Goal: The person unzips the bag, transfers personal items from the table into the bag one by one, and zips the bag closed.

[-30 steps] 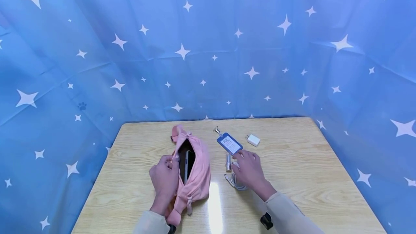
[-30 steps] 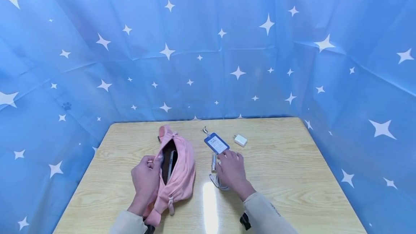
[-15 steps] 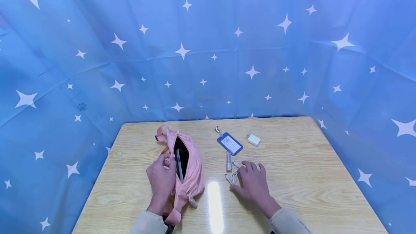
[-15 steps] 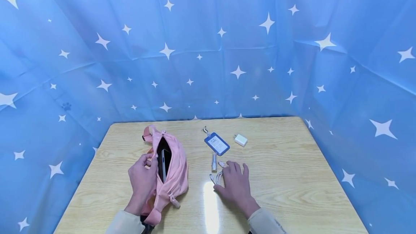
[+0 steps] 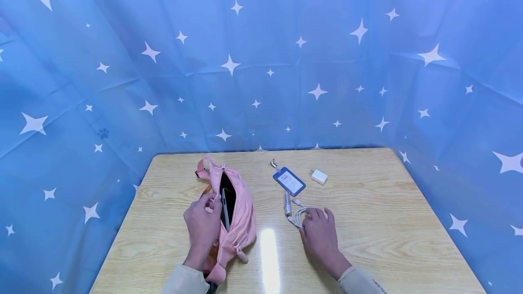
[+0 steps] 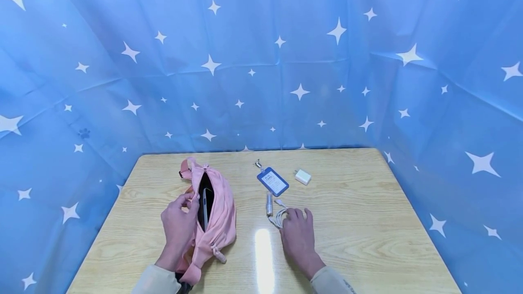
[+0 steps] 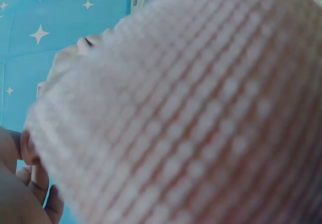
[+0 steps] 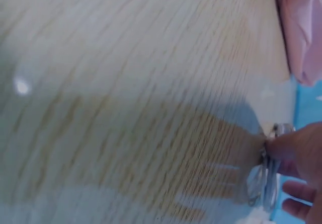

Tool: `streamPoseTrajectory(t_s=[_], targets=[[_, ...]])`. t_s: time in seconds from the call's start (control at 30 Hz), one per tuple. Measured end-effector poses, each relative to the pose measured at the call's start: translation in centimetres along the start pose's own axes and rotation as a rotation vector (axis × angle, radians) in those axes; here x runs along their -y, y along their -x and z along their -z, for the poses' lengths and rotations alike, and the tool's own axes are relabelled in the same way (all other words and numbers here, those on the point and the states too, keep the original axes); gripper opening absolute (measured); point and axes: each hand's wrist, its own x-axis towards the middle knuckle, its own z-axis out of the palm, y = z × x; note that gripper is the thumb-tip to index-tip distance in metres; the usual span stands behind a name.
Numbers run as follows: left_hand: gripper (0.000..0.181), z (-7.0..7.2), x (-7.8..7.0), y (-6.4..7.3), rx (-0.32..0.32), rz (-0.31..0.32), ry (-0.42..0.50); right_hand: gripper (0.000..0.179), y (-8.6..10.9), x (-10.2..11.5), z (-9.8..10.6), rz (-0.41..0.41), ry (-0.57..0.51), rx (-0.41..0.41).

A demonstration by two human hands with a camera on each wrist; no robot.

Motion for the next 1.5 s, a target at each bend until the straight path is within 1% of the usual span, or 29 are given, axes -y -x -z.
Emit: streamPoseTrajectory(t_s=[0.1, 0.2, 0.33, 0.4, 0.5, 0.7, 0.87, 1.0, 1.13, 1.23, 1.33, 1.47, 1.5], targets=[[0.007, -0.1, 0.1, 0.0, -0.007, -0.021, -0.008, 0.019, 0.0, -0.4, -0.2, -0.011, 0.024, -0.003], [0.008, -0.1, 0.2, 0.0, -0.013, -0.024, -0.021, 0.018, 0.2, -0.8, -0.3, -0.017, 0.041, -0.002], [0.009, -0.2, 0.3, 0.0, -0.018, -0.037, -0.029, 0.015, 0.3, -1.5, -0.5, -0.053, -0.005, -0.016], [0.009, -0.3, 0.3, 0.0, -0.017, -0.047, -0.029, 0.014, 0.2, -1.8, -0.4, -0.068, -0.043, -0.051], [0.008, -0.3, 0.3, -0.1, -0.018, -0.064, -0.022, 0.014, -0.2, -2.1, -0.2, -0.071, -0.095, -0.128], [0.01, -0.4, 0.3, -0.2, -0.025, -0.108, -0.001, 0.015, -1.4, -2.1, 1.3, -0.055, -0.136, -0.267], [0.01, -0.6, 0.4, -0.4, -0.02, -0.136, 0.006, 0.012, -3.1, -0.7, 2.9, -0.008, -0.198, -0.376], [0.01, -0.6, 0.3, -0.5, -0.005, -0.127, 0.013, 0.01, -4.9, 1.7, 4.1, 0.037, -0.272, -0.426], [0.009, -0.7, 0.1, -0.5, 0.015, -0.102, 0.022, 0.011, -6.8, 4.9, 5.4, 0.06, -0.39, -0.456], [0.008, -0.7, 0.0, -0.5, 0.024, -0.094, 0.024, 0.011, -8.0, 7.3, 6.2, 0.052, -0.539, -0.452], [0.009, -0.8, 0.0, -0.6, 0.029, -0.087, 0.023, 0.011, -9.0, 9.3, 6.8, 0.007, -0.724, -0.393], [0.009, -1.0, -0.1, -0.6, 0.048, -0.061, 0.04, 0.015, -9.9, 11.5, 7.4, -0.104, -0.984, -0.289], [0.009, -1.1, -0.2, -0.7, 0.055, -0.055, 0.045, 0.016, -10.1, 12.1, 8.1, -0.136, -1.045, -0.273]])
